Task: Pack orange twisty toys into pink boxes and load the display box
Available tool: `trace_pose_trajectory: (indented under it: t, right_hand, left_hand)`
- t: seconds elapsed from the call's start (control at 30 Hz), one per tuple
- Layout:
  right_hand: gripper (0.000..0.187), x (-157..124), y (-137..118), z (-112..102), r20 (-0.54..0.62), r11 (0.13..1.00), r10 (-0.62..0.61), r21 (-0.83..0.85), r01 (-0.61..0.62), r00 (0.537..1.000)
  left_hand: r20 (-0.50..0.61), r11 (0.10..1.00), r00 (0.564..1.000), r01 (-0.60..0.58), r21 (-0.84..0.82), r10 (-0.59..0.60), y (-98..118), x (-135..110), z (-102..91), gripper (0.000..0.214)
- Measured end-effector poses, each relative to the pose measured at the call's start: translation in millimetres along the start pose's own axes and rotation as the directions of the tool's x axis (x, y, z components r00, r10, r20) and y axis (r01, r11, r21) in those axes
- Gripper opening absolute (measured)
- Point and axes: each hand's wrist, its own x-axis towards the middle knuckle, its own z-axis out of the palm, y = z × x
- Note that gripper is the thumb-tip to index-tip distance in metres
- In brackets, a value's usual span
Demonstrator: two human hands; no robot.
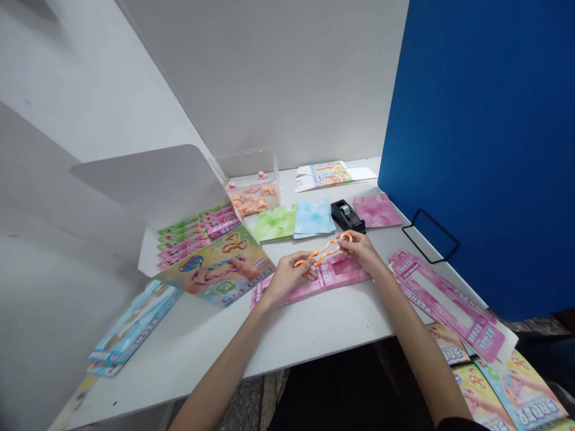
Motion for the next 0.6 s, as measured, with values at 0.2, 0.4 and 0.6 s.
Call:
trace_pose_trajectory:
  t: [0.2,0.4,0.6]
  right_hand:
    - [0.033,-1.9,-4.4,2.5,-0.043,1.0,0.004,-0.03,-0.005,0.999]
    - [0.032,-1.4,-2.1,0.9,-0.023,0.994,-0.025,-0.108,0.022,0.999]
    - [0.034,-1.4,-1.3,-1.1,-0.005,0.989,-0.053,-0.141,0.052,0.999]
  left_hand:
    - [0.015,1.0,1.0,-0.005,0.003,0.005,-2.5,1.2,0.0,0.056]
    - [0.019,0.999,0.999,0.043,-0.004,-0.043,-1.6,-0.2,0.6,0.058]
    - [0.041,0.999,0.999,0.036,-0.005,-0.036,-1.3,-0.4,0.7,0.055]
